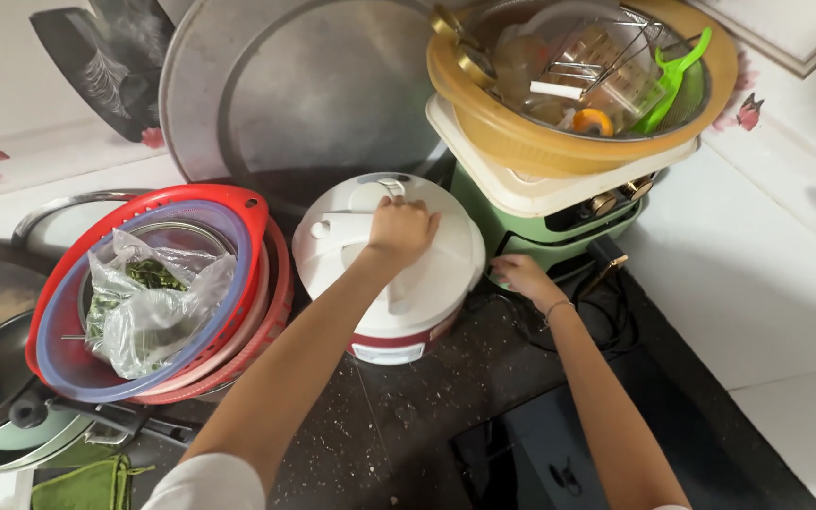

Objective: The person washes a scrubber under running water, then picks up a frying pan from the counter and scrubs its interior surface with the soapy scrubber in the sink.

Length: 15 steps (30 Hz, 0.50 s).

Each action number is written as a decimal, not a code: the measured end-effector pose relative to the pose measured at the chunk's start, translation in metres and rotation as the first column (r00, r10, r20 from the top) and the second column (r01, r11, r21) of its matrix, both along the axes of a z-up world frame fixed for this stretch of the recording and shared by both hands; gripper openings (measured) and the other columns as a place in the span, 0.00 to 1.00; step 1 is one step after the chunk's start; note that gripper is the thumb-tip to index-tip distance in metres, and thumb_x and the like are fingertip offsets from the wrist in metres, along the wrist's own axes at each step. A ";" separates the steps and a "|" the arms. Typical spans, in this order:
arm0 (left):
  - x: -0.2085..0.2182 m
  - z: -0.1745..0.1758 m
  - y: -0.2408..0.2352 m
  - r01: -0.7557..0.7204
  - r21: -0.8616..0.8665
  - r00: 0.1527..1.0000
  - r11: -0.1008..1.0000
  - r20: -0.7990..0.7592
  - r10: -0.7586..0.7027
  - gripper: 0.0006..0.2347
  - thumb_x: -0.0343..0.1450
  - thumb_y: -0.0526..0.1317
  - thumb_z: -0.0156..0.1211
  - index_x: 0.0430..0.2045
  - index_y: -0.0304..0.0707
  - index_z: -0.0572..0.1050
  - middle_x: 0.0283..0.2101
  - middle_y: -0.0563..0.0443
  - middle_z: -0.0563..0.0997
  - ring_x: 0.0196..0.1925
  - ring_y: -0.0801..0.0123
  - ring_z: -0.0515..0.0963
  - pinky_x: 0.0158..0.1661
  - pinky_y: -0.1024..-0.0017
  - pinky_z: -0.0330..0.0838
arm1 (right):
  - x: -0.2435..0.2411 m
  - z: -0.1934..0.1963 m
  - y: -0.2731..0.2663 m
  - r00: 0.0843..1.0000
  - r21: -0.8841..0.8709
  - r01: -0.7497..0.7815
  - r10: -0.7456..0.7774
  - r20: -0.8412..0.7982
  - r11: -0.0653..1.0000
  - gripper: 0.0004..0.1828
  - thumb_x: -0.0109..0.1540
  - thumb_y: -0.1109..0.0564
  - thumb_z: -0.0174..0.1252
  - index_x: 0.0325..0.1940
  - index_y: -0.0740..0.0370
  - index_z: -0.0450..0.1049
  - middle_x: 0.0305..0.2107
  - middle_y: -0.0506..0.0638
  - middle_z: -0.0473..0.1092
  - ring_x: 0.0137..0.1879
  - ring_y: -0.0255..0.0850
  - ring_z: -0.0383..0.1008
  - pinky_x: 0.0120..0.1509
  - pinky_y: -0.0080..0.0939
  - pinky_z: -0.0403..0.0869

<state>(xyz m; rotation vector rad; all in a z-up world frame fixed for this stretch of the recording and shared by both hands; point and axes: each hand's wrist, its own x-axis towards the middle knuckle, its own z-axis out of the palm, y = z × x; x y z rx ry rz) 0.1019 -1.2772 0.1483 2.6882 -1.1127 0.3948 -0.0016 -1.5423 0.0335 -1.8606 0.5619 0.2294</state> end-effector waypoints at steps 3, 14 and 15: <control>-0.029 0.011 0.005 0.095 0.017 0.994 0.995 -0.061 -0.094 0.19 0.75 0.47 0.46 0.23 0.34 0.80 0.28 0.39 0.82 0.39 0.50 0.81 0.52 0.55 0.68 | -0.009 -0.057 -0.015 0.978 -0.211 -0.172 0.192 0.080 0.962 0.19 0.65 0.56 0.54 0.58 0.66 0.76 0.49 0.56 0.79 0.51 0.48 0.79 0.58 0.43 0.75; -0.059 0.037 0.048 0.462 0.005 0.876 0.887 -0.160 -0.455 0.14 0.73 0.43 0.46 0.25 0.39 0.79 0.24 0.39 0.79 0.34 0.49 0.79 0.54 0.56 0.67 | -0.049 -0.143 0.024 0.882 -0.793 -0.258 0.470 0.041 0.552 0.32 0.61 0.62 0.54 0.72 0.55 0.63 0.72 0.56 0.53 0.74 0.63 0.53 0.76 0.56 0.55; -0.057 0.035 0.049 0.490 -0.007 0.862 0.872 -0.143 -0.486 0.14 0.73 0.43 0.46 0.24 0.38 0.79 0.24 0.40 0.79 0.34 0.49 0.78 0.55 0.56 0.67 | -0.045 -0.137 0.028 0.883 -0.803 -0.331 0.462 -0.080 0.495 0.34 0.62 0.59 0.53 0.75 0.51 0.59 0.76 0.51 0.46 0.76 0.64 0.46 0.79 0.57 0.52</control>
